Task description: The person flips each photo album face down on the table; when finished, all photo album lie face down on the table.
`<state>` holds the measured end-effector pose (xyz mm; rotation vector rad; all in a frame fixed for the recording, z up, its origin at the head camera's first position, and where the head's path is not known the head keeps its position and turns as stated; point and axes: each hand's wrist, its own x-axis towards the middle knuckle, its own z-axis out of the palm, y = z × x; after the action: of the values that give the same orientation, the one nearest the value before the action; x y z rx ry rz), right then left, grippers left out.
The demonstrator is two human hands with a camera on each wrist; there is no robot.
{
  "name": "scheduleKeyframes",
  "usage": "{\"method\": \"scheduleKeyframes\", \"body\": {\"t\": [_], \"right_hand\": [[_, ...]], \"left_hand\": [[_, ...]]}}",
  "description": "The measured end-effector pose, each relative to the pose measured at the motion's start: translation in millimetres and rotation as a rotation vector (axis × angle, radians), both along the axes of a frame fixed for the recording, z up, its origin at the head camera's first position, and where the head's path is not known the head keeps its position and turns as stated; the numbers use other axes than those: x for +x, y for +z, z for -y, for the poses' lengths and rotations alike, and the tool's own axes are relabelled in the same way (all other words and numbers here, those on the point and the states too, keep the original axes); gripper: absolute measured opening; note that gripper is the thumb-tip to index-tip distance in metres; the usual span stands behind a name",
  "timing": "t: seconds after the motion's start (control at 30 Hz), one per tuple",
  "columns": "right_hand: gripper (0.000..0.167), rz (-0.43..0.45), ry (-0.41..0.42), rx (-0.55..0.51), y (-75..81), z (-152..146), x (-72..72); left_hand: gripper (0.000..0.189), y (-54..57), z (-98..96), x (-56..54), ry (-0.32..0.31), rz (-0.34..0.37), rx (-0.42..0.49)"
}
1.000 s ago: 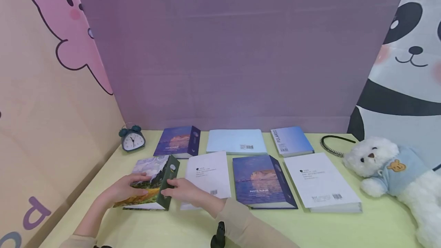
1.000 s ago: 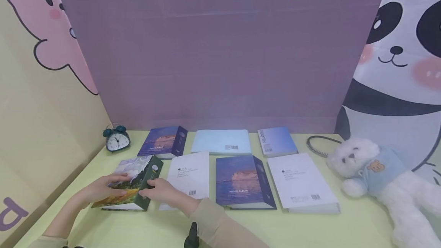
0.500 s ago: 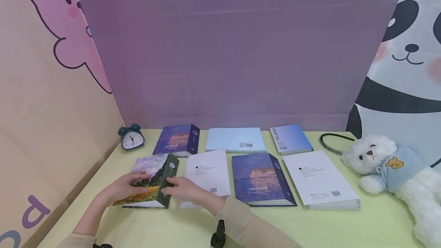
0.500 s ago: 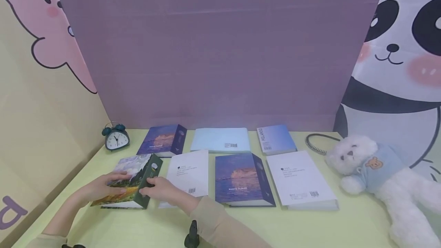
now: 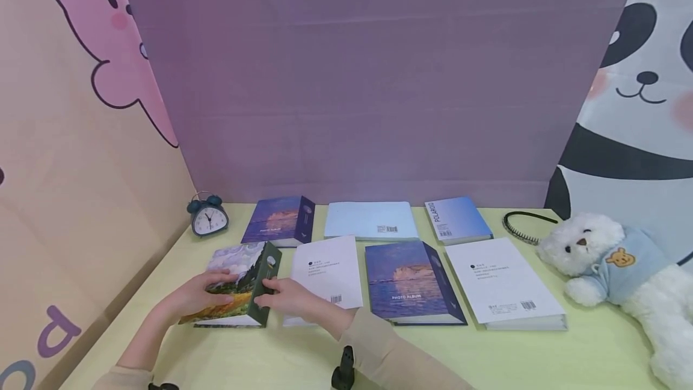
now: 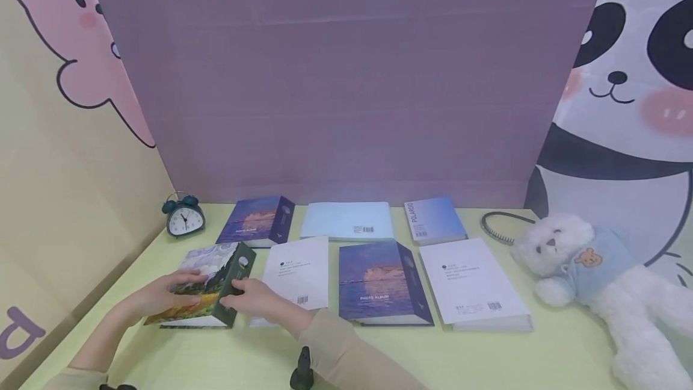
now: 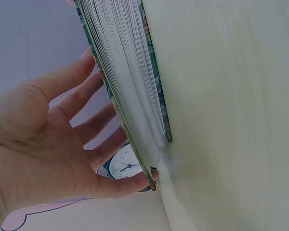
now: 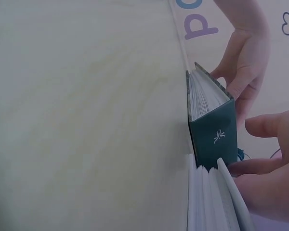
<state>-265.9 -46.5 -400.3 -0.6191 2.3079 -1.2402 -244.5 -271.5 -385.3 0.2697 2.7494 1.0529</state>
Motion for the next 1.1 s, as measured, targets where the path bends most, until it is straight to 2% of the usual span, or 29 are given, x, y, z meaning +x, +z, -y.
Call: {"method": "scheduleKeyframes", "body": {"t": [0.17, 0.3, 0.47, 0.57, 0.7, 0.87, 1.0, 1.1], "right_hand": [[0.057, -0.012, 0.006, 0.012, 2.3, -3, 1.5], [0.053, -0.029, 0.031, -0.003, 6.9, -12, 1.7], [0.052, -0.069, 0.066, -0.044, 18.5, -36, -3.5], [0.052, -0.123, 0.055, -0.046, 24.7, -56, -8.6], [0.051, -0.225, 0.028, -0.033, 30.2, -87, -17.6], [0.05, -0.367, -0.039, -0.02, 40.9, -132, -25.2], [0.05, -0.521, -0.092, 0.01, 50.8, -176, -30.9], [0.051, -0.651, -0.116, 0.071, 57.4, -209, -36.0]], "left_hand": [[0.056, -0.1, -1.3, -0.6, 0.006, 0.004, -0.002], [0.048, -1.2, -4.8, -4.4, 0.002, -0.057, -0.024], [0.04, -3.1, -11.0, -10.7, 0.087, -0.145, -0.062], [0.039, -1.4, -14.4, -12.6, 0.123, -0.188, -0.048], [0.042, 5.7, -19.4, -13.5, 0.138, -0.257, 0.005], [0.05, 17.3, -21.7, -14.4, 0.141, -0.335, 0.029], [0.056, 24.1, -19.6, -16.2, 0.127, -0.387, 0.019], [0.06, 28.4, -18.8, -17.3, 0.112, -0.452, -0.058]]}}
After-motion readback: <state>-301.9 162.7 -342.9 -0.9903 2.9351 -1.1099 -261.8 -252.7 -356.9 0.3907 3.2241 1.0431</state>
